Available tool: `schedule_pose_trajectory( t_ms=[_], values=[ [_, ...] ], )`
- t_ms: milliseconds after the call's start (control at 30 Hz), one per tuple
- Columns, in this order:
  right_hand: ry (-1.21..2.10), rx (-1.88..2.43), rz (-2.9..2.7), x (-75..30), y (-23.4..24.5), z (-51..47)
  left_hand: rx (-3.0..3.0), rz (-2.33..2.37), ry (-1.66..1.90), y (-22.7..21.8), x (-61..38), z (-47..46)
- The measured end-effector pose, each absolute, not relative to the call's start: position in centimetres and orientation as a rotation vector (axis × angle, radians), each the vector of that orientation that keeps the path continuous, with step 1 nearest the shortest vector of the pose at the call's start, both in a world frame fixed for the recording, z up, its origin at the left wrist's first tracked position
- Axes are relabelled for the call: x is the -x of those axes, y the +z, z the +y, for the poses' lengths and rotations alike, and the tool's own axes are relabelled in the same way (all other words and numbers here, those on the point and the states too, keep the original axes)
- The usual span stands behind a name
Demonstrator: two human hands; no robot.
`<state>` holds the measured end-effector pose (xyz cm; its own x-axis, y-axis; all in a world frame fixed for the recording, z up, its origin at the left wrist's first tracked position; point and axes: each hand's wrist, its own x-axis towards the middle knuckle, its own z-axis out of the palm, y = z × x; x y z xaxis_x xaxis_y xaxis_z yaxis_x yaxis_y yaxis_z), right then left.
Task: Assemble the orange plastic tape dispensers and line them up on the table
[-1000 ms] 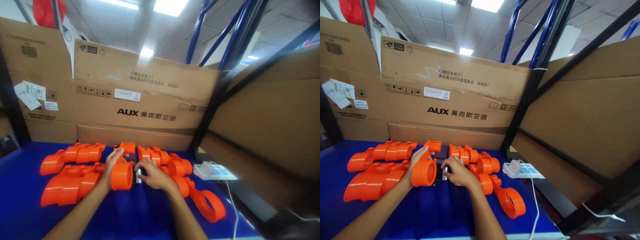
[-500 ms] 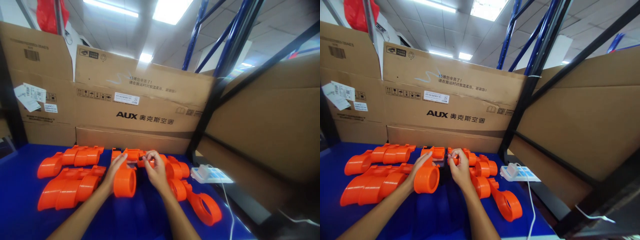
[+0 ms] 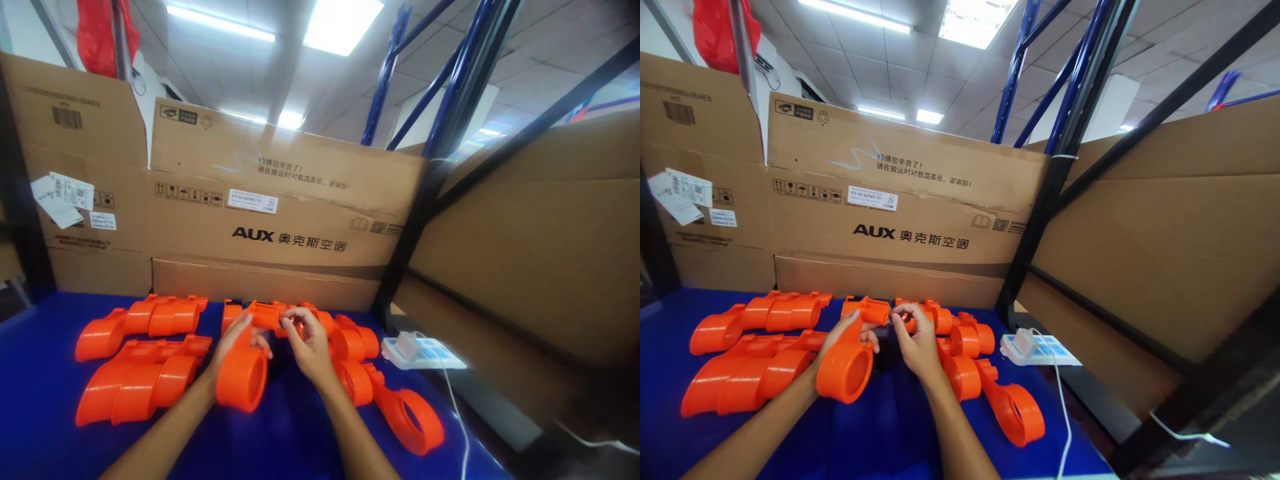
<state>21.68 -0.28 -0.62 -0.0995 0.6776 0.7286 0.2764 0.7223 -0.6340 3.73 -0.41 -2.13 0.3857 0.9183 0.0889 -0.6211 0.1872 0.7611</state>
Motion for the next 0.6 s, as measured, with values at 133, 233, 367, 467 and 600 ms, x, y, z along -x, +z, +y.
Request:
schedule_pose_trajectory(
  t_ms=[133, 233, 367, 467, 600],
  values=[
    [0.335, 0.828, -1.728, -21.69, -0.37, -0.27, -0.830, 0.388, 1.121, -2.36, -3.98, -0.45],
    [0.330, 0.850, -1.775, -21.75, -0.18, -0.20, -0.824, 0.412, 1.114, -2.57, -3.97, -0.47],
    [0.411, 0.890, -1.651, -21.91, -0.41, 0.27, -0.861, 0.439, 1.195, -2.83, -4.03, -0.69],
    [0.598, 0.823, -1.471, -21.98, -0.45, 0.37, -0.915, 0.509, 1.259, -2.94, -4.23, -0.90],
    [0.767, 0.732, -1.278, -21.92, -0.12, 0.07, -1.017, 0.603, 1.334, -2.66, -4.42, -1.06]
  ],
)
